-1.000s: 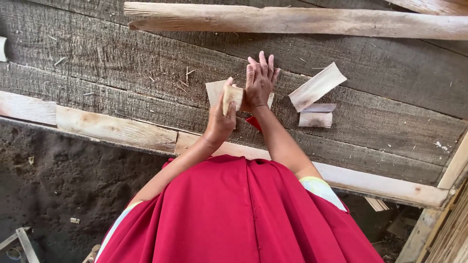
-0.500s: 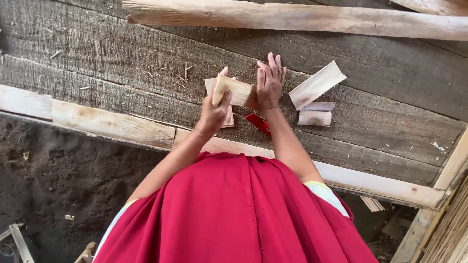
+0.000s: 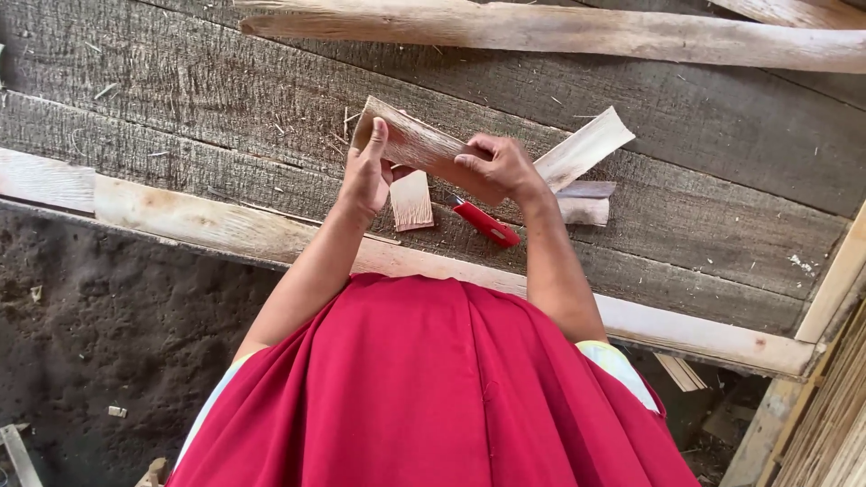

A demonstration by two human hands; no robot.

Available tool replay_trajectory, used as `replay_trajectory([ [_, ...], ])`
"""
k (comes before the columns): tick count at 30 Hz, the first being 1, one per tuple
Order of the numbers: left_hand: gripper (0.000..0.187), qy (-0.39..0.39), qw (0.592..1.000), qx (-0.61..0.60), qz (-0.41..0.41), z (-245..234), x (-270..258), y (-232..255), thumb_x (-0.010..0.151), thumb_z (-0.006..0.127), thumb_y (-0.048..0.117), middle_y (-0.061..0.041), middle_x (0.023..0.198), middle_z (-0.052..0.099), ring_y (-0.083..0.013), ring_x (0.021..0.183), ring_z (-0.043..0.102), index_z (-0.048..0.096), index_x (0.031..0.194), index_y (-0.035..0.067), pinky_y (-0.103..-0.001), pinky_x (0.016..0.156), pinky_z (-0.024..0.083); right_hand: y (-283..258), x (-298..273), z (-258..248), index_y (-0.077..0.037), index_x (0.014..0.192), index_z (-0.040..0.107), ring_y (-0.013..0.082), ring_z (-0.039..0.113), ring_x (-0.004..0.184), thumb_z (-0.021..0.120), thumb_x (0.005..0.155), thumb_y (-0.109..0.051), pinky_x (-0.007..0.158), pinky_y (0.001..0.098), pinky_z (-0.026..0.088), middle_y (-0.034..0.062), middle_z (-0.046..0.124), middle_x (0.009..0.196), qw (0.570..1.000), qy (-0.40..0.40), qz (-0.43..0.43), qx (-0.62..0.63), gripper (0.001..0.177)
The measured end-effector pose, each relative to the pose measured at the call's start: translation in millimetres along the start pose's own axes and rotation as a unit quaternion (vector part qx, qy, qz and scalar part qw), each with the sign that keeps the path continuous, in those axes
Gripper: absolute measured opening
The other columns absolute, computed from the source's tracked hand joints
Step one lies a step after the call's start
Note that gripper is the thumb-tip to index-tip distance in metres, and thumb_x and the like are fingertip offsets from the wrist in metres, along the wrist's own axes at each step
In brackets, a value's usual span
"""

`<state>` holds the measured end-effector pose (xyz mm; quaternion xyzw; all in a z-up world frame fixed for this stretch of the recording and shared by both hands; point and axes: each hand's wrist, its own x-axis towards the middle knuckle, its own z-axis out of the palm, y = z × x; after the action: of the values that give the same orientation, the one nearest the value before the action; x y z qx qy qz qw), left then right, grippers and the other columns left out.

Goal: The person uses a red utility knife to cut long, thin wooden strips into shorter segments on a wooden workbench. The person repeatedly positions the knife, scores the wood, and snaps the pieces apart, then stacks the cut pieces on the bench.

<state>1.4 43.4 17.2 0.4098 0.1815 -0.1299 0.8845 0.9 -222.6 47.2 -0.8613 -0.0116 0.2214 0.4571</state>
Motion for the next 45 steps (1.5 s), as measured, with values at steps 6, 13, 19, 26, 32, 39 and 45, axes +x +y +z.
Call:
replay_trajectory([
  [6, 0.099, 0.109, 0.986, -0.031, -0.121, 26.9, -8.2, 6.8, 0.086, 0.068, 0.065, -0.02, 0.15, 0.04, -0.0372, 0.113, 0.066, 0.018, 0.159, 0.022, -0.048, 0.086, 0.066, -46.8, -29.9, -9.2, -0.037, 0.114, 0.067, 0.0262, 0.071, 0.103, 0.059, 0.102, -0.032, 0.092, 0.0441, 0.053, 0.0002, 0.075, 0.105, 0.991, 0.023, 0.07, -0.112, 0.015],
  [13, 0.069, 0.071, 0.99, -0.105, -0.063, 10.6, 17.1, -11.7, 0.102, 0.058, 0.046, -0.024, 0.133, 0.062, -0.0434, 0.109, 0.071, 0.031, 0.148, 0.002, -0.062, 0.09, 0.06, -84.7, -38.8, 34.4, -0.028, 0.134, 0.064, 0.0313, 0.017, 0.154, 0.054, 0.105, -0.04, 0.122, 0.0663, 0.01, 0.0039, 0.029, 0.166, 0.943, 0.088, -0.129, -0.295, 0.033],
  [19, 0.062, 0.026, 0.994, -0.091, -0.061, -17.6, 25.6, -29.1, 0.099, 0.066, 0.036, -0.028, 0.121, 0.066, -0.0442, 0.097, 0.074, 0.037, 0.136, -0.005, -0.068, 0.079, 0.062, -47.6, -33.1, 9.3, -0.02, 0.123, 0.071, 0.0284, 0.067, 0.111, 0.068, 0.104, -0.039, 0.099, 0.0455, 0.051, 0.0083, 0.071, 0.111, 0.995, 0.099, -0.008, -0.004, 0.027],
  [26, 0.054, 0.003, 1.0, 0.014, 0.005, -136.0, 91.5, -126.0, 0.104, 0.068, 0.032, -0.03, 0.116, 0.067, -0.0448, 0.096, 0.074, 0.046, 0.131, -0.01, -0.065, 0.073, 0.064, -44.5, -36.6, 6.6, -0.017, 0.091, 0.076, 0.0075, 0.055, 0.074, 0.072, 0.101, -0.031, 0.072, 0.0291, 0.047, 0.0003, 0.069, 0.074, 0.996, 0.062, 0.019, 0.069, 0.018],
  [32, 0.052, -0.032, 0.995, 0.084, -0.048, -6.4, 11.9, -29.0, 0.107, 0.061, 0.028, -0.03, 0.128, 0.062, -0.0463, 0.11, 0.068, 0.039, 0.144, -0.001, -0.062, 0.079, 0.065, -50.9, -42.7, 21.3, -0.016, 0.091, 0.072, 0.0085, 0.054, 0.065, 0.069, 0.103, -0.032, 0.064, 0.026, 0.045, -0.0009, 0.064, 0.068, 0.983, 0.113, 0.073, 0.124, 0.02],
  [39, 0.036, -0.081, 0.991, 0.105, -0.033, 8.2, 2.3, -40.4, 0.105, 0.057, 0.017, -0.012, 0.116, 0.069, -0.0274, 0.096, 0.074, 0.046, 0.139, 0.012, -0.043, 0.074, 0.067, -43.3, -46.6, 20.6, -0.013, 0.091, 0.065, 0.0038, 0.049, 0.064, 0.064, 0.105, -0.028, 0.058, 0.0176, 0.037, -0.0079, 0.055, 0.068, 0.97, 0.079, 0.089, 0.212, 0.02],
  [45, 0.038, -0.081, 0.988, 0.128, -0.036, 28.9, -6.2, -26.6, 0.105, 0.058, 0.016, -0.02, 0.121, 0.069, -0.0305, 0.098, 0.074, 0.045, 0.14, 0.009, -0.046, 0.07, 0.067, -68.9, -58.3, 7.4, -0.002, 0.11, 0.06, 0.0178, 0.053, 0.077, 0.067, 0.104, -0.022, 0.072, 0.0336, 0.049, 0.0063, 0.057, 0.081, 0.976, 0.014, -0.007, 0.219, 0.022],
])
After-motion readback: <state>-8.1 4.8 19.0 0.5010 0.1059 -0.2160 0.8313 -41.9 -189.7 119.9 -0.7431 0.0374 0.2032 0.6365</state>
